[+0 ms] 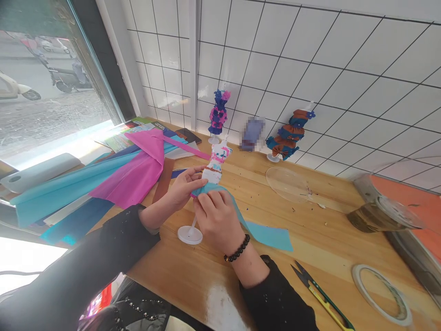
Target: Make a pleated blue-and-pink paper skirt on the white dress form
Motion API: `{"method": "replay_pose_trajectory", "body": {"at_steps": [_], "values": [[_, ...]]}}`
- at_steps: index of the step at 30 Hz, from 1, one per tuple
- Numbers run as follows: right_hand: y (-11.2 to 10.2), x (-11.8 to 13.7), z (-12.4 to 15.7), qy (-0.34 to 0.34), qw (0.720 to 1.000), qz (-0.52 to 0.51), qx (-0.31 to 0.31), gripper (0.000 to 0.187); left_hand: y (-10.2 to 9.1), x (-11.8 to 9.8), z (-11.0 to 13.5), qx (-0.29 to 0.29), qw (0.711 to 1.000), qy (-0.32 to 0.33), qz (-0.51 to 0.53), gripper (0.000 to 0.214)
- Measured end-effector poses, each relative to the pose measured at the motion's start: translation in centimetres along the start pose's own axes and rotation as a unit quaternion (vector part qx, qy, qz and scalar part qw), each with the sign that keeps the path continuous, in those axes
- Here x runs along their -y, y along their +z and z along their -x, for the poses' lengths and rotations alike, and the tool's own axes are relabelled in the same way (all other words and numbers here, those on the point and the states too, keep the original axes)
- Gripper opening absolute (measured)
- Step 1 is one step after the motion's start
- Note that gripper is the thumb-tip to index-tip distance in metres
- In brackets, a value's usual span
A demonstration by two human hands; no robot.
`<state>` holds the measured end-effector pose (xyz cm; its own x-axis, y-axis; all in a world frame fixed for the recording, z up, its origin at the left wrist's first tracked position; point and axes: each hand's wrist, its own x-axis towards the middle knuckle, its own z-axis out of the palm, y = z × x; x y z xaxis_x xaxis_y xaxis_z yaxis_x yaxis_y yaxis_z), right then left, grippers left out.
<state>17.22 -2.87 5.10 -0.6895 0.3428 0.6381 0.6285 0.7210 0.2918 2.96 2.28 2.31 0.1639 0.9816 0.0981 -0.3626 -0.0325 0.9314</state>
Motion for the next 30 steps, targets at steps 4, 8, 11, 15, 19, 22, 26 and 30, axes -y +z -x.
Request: {"method": "replay_pose_trajectory", "body": {"at_steps": [4, 8, 11, 15, 19, 22, 26, 30], "values": [[-0.4, -0.8, 0.2, 0.036, 0.995, -0.091, -0.031, 0.02, -0.1, -0.1, -0.1, 0.003, 1.0, 0.006, 0.011, 0.055], [-1.2, -2.4, 0.1, 0.22, 0.959, -0.159, -0.079, 0.017, -0.1, -0.2, -0.1, 0.026, 0.999, 0.019, 0.008, 0.056], [-1.9, -3.5, 0.0, 0.373, 0.894, -0.25, 0.007, 0.027, -0.1, -0.2, -0.1, 0.043, 0.999, 0.024, 0.009, 0.058], [-2.4, -4.2, -0.3, 0.448, 0.798, -0.38, 0.137, 0.033, -0.2, 0.0, -0.1, 0.041, 0.999, 0.026, 0.008, 0.057], [-2.5, -4.3, -0.4, 0.457, 0.781, -0.39, 0.171, 0.031, -0.3, 0.0, -0.2, 0.045, 0.999, 0.025, 0.007, 0.054], [-2.3, -4.2, -0.4, 0.455, 0.776, -0.395, 0.186, 0.032, -0.2, -0.1, -0.1, 0.051, 0.998, 0.026, 0.009, 0.053], [-2.3, -4.1, -0.4, 0.461, 0.779, -0.376, 0.199, 0.034, -0.2, -0.1, -0.1, 0.053, 0.998, 0.034, 0.0, 0.054], [-2.6, -4.0, -0.5, 0.458, 0.787, -0.353, 0.215, 0.029, -0.2, -0.2, 0.0, 0.055, 0.998, 0.04, -0.01, 0.054]]}}
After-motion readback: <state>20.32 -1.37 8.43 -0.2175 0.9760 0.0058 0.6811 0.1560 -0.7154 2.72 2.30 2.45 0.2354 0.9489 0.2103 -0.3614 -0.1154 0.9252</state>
